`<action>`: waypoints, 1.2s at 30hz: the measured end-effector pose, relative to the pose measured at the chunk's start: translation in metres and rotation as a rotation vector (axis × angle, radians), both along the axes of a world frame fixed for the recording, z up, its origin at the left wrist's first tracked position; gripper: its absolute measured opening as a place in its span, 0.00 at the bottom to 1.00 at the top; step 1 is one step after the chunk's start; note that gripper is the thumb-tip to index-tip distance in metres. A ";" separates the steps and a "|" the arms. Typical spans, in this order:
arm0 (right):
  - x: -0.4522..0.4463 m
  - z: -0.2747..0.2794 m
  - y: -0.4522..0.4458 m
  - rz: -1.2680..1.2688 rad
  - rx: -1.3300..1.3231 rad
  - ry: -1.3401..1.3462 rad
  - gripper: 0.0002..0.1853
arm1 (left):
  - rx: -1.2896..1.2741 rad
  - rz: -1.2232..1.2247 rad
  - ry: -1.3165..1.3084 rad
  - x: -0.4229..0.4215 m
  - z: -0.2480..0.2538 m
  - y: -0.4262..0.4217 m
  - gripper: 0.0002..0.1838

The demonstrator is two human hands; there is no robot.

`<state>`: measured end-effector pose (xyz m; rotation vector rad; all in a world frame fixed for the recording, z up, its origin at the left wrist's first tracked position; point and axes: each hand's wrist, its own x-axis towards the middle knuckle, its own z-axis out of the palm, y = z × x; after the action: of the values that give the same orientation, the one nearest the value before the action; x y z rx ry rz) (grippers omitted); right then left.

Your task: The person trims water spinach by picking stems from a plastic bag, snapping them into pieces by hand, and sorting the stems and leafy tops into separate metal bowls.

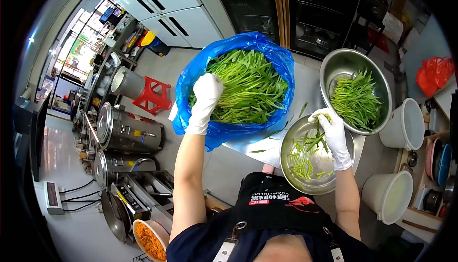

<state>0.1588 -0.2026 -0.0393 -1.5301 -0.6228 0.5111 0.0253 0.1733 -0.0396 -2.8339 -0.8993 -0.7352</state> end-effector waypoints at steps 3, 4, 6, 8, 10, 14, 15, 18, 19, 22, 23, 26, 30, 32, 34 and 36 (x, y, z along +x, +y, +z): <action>0.000 0.000 -0.001 -0.010 0.035 0.068 0.08 | -0.357 -0.014 -0.182 -0.009 0.045 -0.017 0.09; -0.001 -0.001 -0.001 -0.017 0.053 0.133 0.08 | -0.459 -0.022 -0.249 -0.014 0.051 -0.018 0.10; -0.001 -0.002 0.002 0.017 0.076 0.188 0.08 | -0.709 -0.036 -0.278 -0.023 0.067 -0.031 0.11; -0.005 0.010 0.007 0.039 -0.010 0.191 0.08 | -0.939 -0.074 -0.312 -0.031 0.081 -0.050 0.11; -0.011 0.017 0.018 0.037 -0.057 -0.093 0.07 | -1.110 -0.107 -0.312 -0.038 0.080 -0.060 0.11; -0.032 0.026 0.048 0.020 0.026 -0.558 0.07 | -1.256 -0.146 -0.211 -0.044 0.075 -0.098 0.10; -0.039 0.029 0.054 0.033 0.001 -0.731 0.09 | -1.303 -0.168 -0.200 -0.045 0.069 -0.106 0.10; -0.055 0.030 0.071 0.049 -0.022 -1.204 0.16 | -1.453 -0.216 -0.131 -0.046 0.056 -0.132 0.10; -0.060 0.025 0.075 0.069 -0.069 -1.291 0.19 | -1.462 -0.225 -0.093 -0.046 0.057 -0.141 0.11; -0.063 0.010 0.073 0.122 -0.161 -1.323 0.18 | -1.557 -0.241 -0.049 -0.050 0.047 -0.154 0.12; -0.063 0.009 0.068 0.162 -0.183 -1.281 0.17 | -1.569 -0.257 -0.049 -0.051 0.043 -0.157 0.12; -0.063 0.009 0.051 0.227 -0.197 -1.023 0.13 | -1.559 -0.383 -0.051 -0.052 0.022 -0.163 0.11; -0.043 -0.009 0.031 0.027 -0.082 -0.263 0.06 | -1.594 -0.502 -0.064 -0.049 0.009 -0.186 0.08; -0.019 -0.006 0.012 -0.079 -0.085 -0.080 0.06 | -1.397 -0.639 0.050 -0.043 0.004 -0.199 0.11; 0.001 -0.007 -0.009 -0.182 -0.079 -0.044 0.04 | -1.218 -0.690 0.112 -0.043 -0.023 -0.210 0.15; 0.016 -0.006 -0.024 -0.239 -0.038 -0.281 0.06 | -0.851 -0.737 0.073 -0.041 -0.014 -0.201 0.17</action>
<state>0.1748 -0.2263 -0.0454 -1.7017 -0.6355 0.1269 -0.0158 -0.0279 -0.0535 -3.9815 -0.0897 -0.2896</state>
